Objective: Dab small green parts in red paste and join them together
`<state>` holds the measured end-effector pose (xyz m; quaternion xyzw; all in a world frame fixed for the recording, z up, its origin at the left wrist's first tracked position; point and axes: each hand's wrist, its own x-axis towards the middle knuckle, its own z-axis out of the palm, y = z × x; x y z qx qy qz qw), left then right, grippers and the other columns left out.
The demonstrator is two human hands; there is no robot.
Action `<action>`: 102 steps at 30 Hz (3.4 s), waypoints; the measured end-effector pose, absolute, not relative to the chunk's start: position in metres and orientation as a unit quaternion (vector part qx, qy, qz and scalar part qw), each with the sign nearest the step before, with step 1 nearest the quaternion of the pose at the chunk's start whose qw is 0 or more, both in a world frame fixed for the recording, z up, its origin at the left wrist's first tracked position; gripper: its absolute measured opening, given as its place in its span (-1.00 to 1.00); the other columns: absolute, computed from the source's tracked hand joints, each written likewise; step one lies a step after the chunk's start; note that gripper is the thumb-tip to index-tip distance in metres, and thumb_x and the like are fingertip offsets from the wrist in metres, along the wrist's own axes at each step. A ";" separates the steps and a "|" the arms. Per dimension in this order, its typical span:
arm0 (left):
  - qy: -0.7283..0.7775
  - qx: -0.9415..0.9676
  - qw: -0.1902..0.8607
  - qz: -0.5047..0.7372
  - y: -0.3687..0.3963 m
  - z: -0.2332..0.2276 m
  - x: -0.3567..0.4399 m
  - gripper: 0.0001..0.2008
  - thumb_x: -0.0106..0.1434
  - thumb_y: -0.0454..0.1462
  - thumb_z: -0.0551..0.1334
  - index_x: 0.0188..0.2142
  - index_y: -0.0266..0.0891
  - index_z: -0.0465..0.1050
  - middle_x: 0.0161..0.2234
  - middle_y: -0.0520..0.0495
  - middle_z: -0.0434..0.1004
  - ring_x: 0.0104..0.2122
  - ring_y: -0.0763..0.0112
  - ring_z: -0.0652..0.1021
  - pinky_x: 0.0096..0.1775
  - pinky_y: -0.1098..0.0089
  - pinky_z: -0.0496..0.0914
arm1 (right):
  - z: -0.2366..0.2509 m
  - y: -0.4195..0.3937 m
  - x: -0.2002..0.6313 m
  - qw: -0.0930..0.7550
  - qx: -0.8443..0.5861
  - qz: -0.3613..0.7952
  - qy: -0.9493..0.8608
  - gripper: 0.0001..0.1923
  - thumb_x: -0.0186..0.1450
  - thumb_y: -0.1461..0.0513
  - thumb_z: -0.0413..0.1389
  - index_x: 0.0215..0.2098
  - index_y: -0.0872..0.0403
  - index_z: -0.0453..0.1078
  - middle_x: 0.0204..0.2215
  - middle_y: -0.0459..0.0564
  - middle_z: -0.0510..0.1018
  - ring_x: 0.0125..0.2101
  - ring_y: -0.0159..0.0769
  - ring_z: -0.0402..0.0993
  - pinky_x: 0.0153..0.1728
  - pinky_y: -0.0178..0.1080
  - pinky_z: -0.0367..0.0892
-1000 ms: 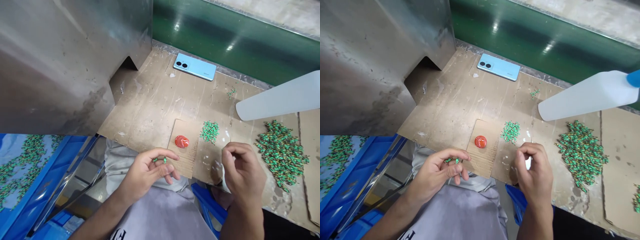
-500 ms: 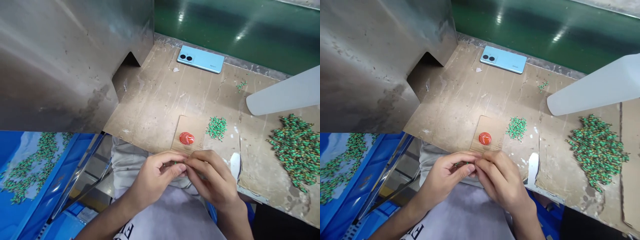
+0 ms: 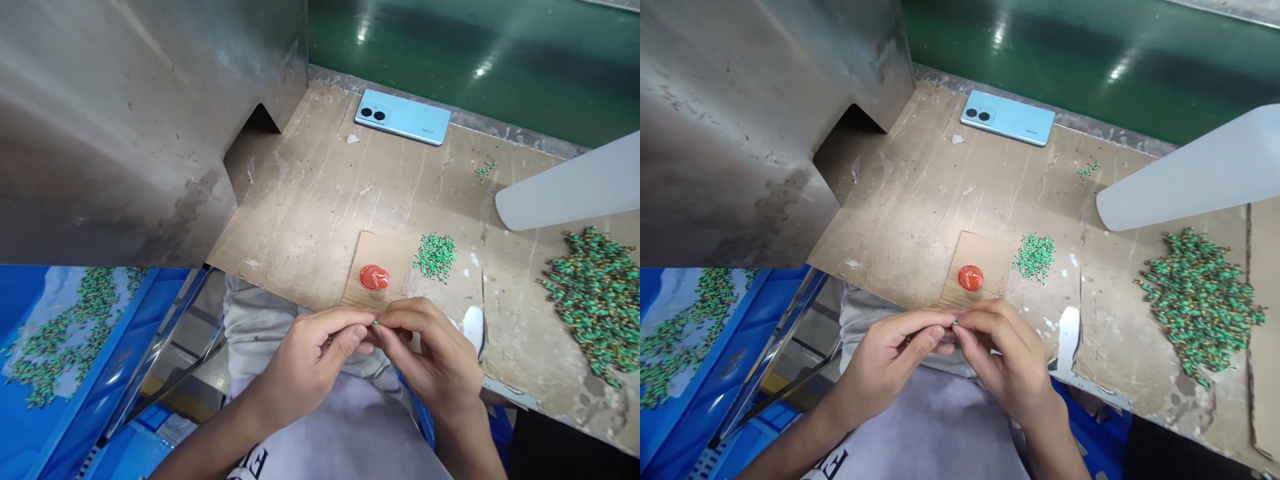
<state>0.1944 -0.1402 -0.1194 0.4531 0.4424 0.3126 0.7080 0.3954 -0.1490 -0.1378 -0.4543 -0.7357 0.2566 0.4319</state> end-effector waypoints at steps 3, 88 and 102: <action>0.456 0.428 0.714 0.314 -0.140 -0.119 0.196 -0.76 0.53 -0.24 0.27 0.06 -0.16 0.71 0.02 -0.07 0.78 -0.19 0.37 0.80 -0.14 0.55 0.66 | -0.137 -0.150 0.395 0.424 -0.450 0.250 -0.745 -0.77 0.43 0.47 0.24 -0.05 0.07 0.45 -0.23 -0.02 0.58 -0.26 -0.35 0.57 -0.26 -0.33 0.55; 0.459 0.583 0.588 0.321 -0.131 -0.129 0.189 -0.86 0.47 -0.41 0.30 -0.12 -0.24 0.67 -0.17 -0.04 0.75 -0.16 0.43 0.71 -0.09 0.56 0.54 | -0.136 -0.162 0.442 0.255 -0.560 0.294 -0.732 -0.86 0.50 0.34 0.15 -0.22 0.00 0.39 -0.40 -0.13 0.45 -0.53 -0.42 0.37 -0.54 -0.33 0.29; 0.431 0.677 0.477 0.357 -0.133 -0.144 0.203 -0.82 0.44 -0.51 0.27 -0.09 -0.30 0.63 -0.19 -0.06 0.73 -0.19 0.44 0.70 -0.08 0.55 0.51 | -0.138 -0.170 0.443 0.204 -0.548 0.250 -0.772 -0.89 0.52 0.35 0.11 -0.17 0.01 0.37 -0.35 -0.12 0.46 -0.47 -0.39 0.42 -0.42 -0.29 0.33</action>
